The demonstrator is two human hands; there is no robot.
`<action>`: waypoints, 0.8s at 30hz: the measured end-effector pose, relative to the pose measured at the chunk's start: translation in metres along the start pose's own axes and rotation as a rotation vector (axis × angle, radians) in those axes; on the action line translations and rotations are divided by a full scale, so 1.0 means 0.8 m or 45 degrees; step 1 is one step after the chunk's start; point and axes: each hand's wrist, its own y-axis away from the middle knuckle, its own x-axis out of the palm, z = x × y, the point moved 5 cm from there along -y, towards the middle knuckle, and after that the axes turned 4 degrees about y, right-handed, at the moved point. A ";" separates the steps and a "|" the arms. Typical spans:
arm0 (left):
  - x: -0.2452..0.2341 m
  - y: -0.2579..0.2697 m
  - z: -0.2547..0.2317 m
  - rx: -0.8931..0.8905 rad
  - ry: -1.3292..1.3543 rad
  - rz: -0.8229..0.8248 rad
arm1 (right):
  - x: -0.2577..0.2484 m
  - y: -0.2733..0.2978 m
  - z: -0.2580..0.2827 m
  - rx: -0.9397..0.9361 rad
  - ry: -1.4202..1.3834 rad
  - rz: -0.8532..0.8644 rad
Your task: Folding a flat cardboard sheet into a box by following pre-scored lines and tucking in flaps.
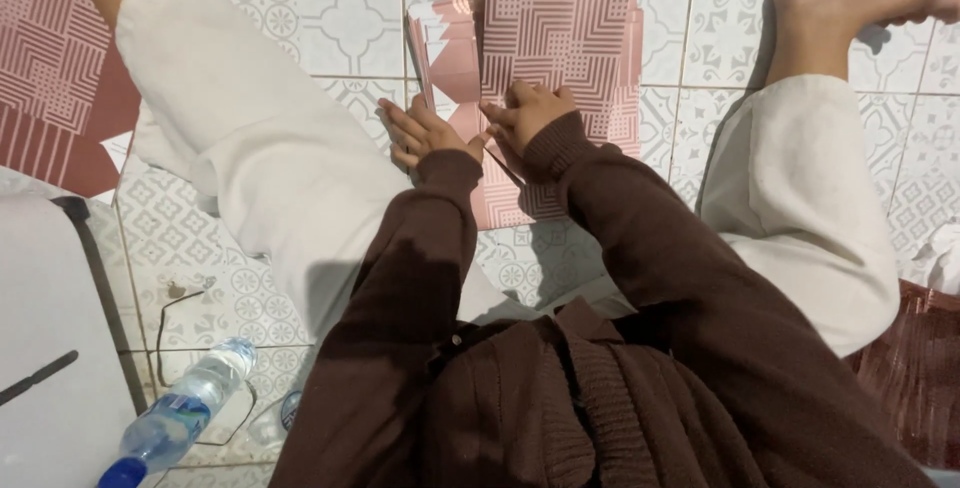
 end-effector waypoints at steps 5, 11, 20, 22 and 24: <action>0.023 0.010 0.002 0.469 -0.251 -0.236 | 0.053 -0.027 -0.021 0.271 -0.409 -0.297; 0.073 0.010 0.012 0.951 -0.172 -0.534 | 0.020 -0.011 0.001 0.140 -0.302 -0.241; 0.088 0.036 0.014 0.799 -0.615 0.393 | 0.011 -0.018 -0.004 0.186 -0.213 -0.100; 0.076 0.039 0.007 0.795 -0.683 0.414 | 0.011 -0.025 -0.002 0.200 -0.217 -0.087; 0.069 0.044 0.001 0.787 -0.747 0.439 | 0.019 -0.034 -0.002 0.214 -0.219 -0.067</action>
